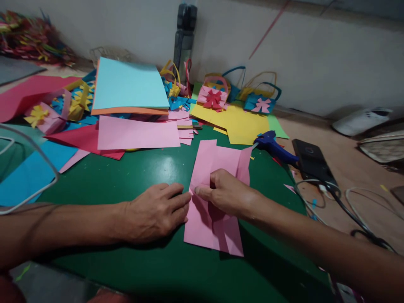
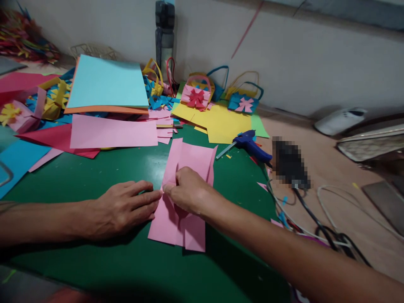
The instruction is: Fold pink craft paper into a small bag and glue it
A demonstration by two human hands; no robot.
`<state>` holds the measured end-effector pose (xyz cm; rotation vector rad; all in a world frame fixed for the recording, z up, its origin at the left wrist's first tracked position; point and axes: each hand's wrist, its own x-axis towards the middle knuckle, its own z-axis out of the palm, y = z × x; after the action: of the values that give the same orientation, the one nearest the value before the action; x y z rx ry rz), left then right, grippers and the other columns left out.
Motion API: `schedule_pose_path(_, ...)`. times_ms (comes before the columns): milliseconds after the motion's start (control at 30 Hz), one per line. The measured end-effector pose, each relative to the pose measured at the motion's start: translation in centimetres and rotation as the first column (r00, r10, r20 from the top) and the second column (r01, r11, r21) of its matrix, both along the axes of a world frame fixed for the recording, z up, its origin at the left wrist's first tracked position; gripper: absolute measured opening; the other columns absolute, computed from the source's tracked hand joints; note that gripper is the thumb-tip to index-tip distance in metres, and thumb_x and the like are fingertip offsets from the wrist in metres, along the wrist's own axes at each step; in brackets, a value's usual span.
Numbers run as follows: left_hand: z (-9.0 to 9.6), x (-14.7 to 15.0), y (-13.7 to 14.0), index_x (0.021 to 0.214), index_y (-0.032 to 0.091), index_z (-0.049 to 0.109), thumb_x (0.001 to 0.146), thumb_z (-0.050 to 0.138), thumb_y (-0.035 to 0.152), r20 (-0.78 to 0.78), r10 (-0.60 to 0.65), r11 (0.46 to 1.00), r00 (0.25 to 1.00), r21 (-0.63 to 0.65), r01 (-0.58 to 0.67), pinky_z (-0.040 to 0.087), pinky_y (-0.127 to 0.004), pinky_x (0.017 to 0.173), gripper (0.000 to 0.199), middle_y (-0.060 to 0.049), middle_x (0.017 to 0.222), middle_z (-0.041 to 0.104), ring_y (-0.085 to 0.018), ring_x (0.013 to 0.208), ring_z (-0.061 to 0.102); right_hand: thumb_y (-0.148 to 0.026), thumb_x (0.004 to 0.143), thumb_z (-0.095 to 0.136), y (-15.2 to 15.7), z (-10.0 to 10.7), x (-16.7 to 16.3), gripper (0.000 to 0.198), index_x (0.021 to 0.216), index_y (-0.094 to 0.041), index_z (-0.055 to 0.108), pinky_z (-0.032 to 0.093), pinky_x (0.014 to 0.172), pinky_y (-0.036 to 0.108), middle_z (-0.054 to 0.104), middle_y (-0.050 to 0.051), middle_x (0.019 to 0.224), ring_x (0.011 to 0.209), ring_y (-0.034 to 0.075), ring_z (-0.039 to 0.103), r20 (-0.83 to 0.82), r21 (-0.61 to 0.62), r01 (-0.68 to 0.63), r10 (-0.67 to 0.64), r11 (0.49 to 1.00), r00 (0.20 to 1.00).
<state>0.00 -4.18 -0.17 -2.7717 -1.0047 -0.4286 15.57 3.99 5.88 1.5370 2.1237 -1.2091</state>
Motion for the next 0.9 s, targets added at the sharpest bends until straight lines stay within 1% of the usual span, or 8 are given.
schedule_pose_path(133,0.0,-0.1,0.0,0.089,0.014,0.057,0.090,0.040,0.020,-0.004,-0.019,1.000,1.000,0.003,0.019,0.046,-0.032,0.062,0.018,-0.011,0.098,0.062,-0.020,0.082,0.052,-0.021,0.075,0.050,0.3,-0.1,-0.1,0.036,0.043,-0.020,0.032,0.020,0.030,0.017,0.028,-0.009,0.034,0.031,0.004,0.028,0.012,0.032,-0.002,0.002,0.999,1.000)
schedule_pose_path(300,0.0,0.0,0.0,0.090,0.012,0.057,0.090,0.040,0.020,-0.004,0.003,1.000,1.000,-0.001,-0.003,0.047,-0.034,0.063,0.019,-0.013,0.101,0.060,-0.021,0.083,0.052,-0.018,0.071,0.049,0.5,-0.5,-0.1,0.037,0.041,-0.021,0.028,0.017,0.030,0.018,0.024,-0.009,0.035,0.031,0.003,0.023,0.023,0.073,-0.022,0.020,0.997,1.000)
schedule_pose_path(400,-0.1,0.0,0.1,0.093,0.011,0.057,0.090,0.039,0.023,-0.003,0.028,0.999,1.000,-0.025,-0.028,0.047,-0.035,0.065,0.022,-0.014,0.103,0.058,-0.022,0.085,0.051,-0.019,0.071,0.048,0.5,-0.5,0.0,0.037,0.040,-0.021,0.027,0.019,0.030,0.018,0.026,-0.008,0.034,0.030,0.004,0.025,0.025,0.049,-0.018,0.016,0.999,1.000)
schedule_pose_path(500,0.0,0.1,0.1,0.095,0.012,0.056,0.091,0.038,0.028,-0.016,0.056,0.996,0.998,-0.066,-0.057,0.047,-0.035,0.064,0.024,-0.013,0.102,0.057,-0.023,0.085,0.049,-0.020,0.071,0.047,0.4,-0.6,0.2,0.036,0.041,-0.021,0.029,0.022,0.029,0.018,0.029,-0.007,0.033,0.030,0.005,0.028,0.009,0.002,0.003,-0.003,1.000,1.000)
schedule_pose_path(600,0.2,0.2,0.1,0.096,0.012,0.055,0.089,0.040,0.032,-0.047,0.101,0.986,0.994,-0.129,-0.107,0.045,-0.035,0.061,0.026,-0.010,0.094,0.055,-0.023,0.080,0.046,-0.022,0.072,0.047,0.3,-0.8,0.5,0.035,0.041,-0.021,0.032,0.023,0.030,0.018,0.036,-0.005,0.033,0.030,0.006,0.032,-0.030,-0.028,0.009,-0.010,1.000,1.000)
schedule_pose_path(667,0.3,0.2,0.0,0.097,0.013,0.054,0.088,0.042,0.034,-0.068,0.135,0.976,0.988,-0.165,-0.145,0.043,-0.035,0.058,0.026,-0.009,0.088,0.053,-0.023,0.078,0.044,-0.023,0.073,0.046,0.2,-1.0,0.7,0.034,0.040,-0.019,0.036,0.025,0.031,0.018,0.041,-0.003,0.035,0.033,0.006,0.037,-0.061,-0.044,0.001,-0.003,0.999,0.998)
schedule_pose_path(733,0.5,0.3,-0.1,0.100,0.013,0.053,0.087,0.044,0.036,-0.083,0.169,0.965,0.982,-0.190,-0.182,0.042,-0.034,0.056,0.028,-0.009,0.087,0.051,-0.023,0.078,0.042,-0.024,0.074,0.046,0.1,-1.0,0.8,0.034,0.041,-0.018,0.040,0.027,0.033,0.018,0.045,-0.002,0.037,0.034,0.007,0.041,-0.070,-0.050,-0.001,-0.002,0.999,0.998)
schedule_pose_path(900,0.7,0.4,0.0,0.105,0.013,0.049,0.087,0.043,0.038,-0.118,0.206,0.950,0.971,-0.216,-0.227,0.042,-0.034,0.057,0.032,-0.009,0.087,0.048,-0.023,0.079,0.041,-0.024,0.075,0.046,0.0,-0.9,0.8,0.035,0.042,-0.018,0.038,0.022,0.033,0.018,0.038,-0.005,0.035,0.031,0.005,0.033,-0.090,-0.015,0.008,-0.009,1.000,0.996)
